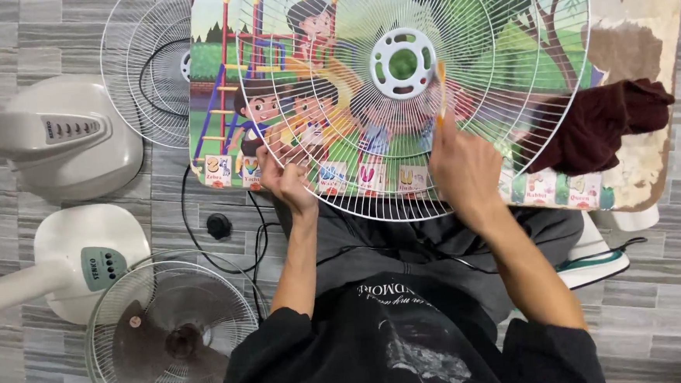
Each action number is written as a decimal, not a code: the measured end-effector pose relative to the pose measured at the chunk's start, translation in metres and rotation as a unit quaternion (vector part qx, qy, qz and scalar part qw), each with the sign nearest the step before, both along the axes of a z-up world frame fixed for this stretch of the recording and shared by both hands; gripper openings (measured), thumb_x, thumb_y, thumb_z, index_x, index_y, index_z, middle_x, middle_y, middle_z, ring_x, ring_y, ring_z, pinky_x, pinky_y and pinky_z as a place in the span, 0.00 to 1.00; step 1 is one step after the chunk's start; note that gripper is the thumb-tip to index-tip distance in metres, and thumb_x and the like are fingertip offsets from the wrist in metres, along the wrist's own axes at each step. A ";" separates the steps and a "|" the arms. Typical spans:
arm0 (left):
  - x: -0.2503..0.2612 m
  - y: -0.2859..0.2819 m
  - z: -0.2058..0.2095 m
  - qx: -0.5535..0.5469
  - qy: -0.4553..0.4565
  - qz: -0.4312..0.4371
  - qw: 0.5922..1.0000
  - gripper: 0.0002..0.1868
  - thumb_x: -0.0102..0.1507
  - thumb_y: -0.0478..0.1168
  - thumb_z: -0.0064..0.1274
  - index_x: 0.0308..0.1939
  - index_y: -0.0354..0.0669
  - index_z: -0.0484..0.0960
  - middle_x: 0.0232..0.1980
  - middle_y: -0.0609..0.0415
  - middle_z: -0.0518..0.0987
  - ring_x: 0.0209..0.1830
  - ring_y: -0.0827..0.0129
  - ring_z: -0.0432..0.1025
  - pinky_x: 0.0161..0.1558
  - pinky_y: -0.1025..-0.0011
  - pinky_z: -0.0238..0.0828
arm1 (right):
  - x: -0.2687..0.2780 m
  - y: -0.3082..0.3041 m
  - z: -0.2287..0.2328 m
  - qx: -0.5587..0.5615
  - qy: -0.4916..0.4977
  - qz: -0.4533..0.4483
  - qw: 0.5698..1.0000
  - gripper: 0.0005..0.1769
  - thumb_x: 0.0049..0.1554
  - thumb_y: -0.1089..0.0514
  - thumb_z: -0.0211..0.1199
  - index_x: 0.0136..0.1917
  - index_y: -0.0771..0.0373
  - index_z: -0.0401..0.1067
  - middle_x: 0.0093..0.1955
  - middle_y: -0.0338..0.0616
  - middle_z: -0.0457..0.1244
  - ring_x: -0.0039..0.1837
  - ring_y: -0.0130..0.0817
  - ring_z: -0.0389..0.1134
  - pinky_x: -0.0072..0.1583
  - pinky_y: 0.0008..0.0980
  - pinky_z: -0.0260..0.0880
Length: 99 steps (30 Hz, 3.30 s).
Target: Cleaning a fan grill using a toothbrush and a cloth
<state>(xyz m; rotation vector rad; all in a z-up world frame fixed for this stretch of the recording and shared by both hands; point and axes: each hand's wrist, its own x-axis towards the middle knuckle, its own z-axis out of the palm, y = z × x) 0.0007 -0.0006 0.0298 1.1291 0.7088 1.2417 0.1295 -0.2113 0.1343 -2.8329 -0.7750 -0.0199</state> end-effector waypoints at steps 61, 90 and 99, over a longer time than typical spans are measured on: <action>-0.009 -0.008 0.023 0.074 0.127 -0.048 0.988 0.40 0.45 0.30 0.40 0.64 0.33 0.77 0.44 0.52 0.71 0.39 0.68 0.67 0.41 0.74 0.69 | 0.111 -0.061 0.047 0.010 -0.155 0.311 0.938 0.09 0.67 0.61 0.70 0.59 0.55 0.85 0.47 0.43 0.71 0.34 0.26 0.60 0.38 0.25 0.63; -0.014 -0.011 0.031 0.091 0.092 -0.067 0.989 0.38 0.45 0.29 0.40 0.60 0.35 0.79 0.56 0.52 0.75 0.52 0.66 0.66 0.59 0.73 0.60 | 0.132 -0.053 0.034 -0.124 -0.194 0.353 0.907 0.24 0.61 0.60 0.68 0.66 0.35 0.79 0.54 0.35 0.68 0.55 0.31 0.66 0.85 0.56 0.46; -0.014 -0.011 0.034 0.093 0.097 -0.067 0.989 0.38 0.45 0.30 0.41 0.61 0.34 0.79 0.44 0.54 0.72 0.44 0.67 0.64 0.52 0.74 0.60 | 0.181 -0.116 0.022 -0.297 -0.299 0.263 0.868 0.17 0.77 0.41 0.55 0.75 0.18 0.71 0.68 0.17 0.69 0.72 0.18 0.67 0.95 0.46 0.37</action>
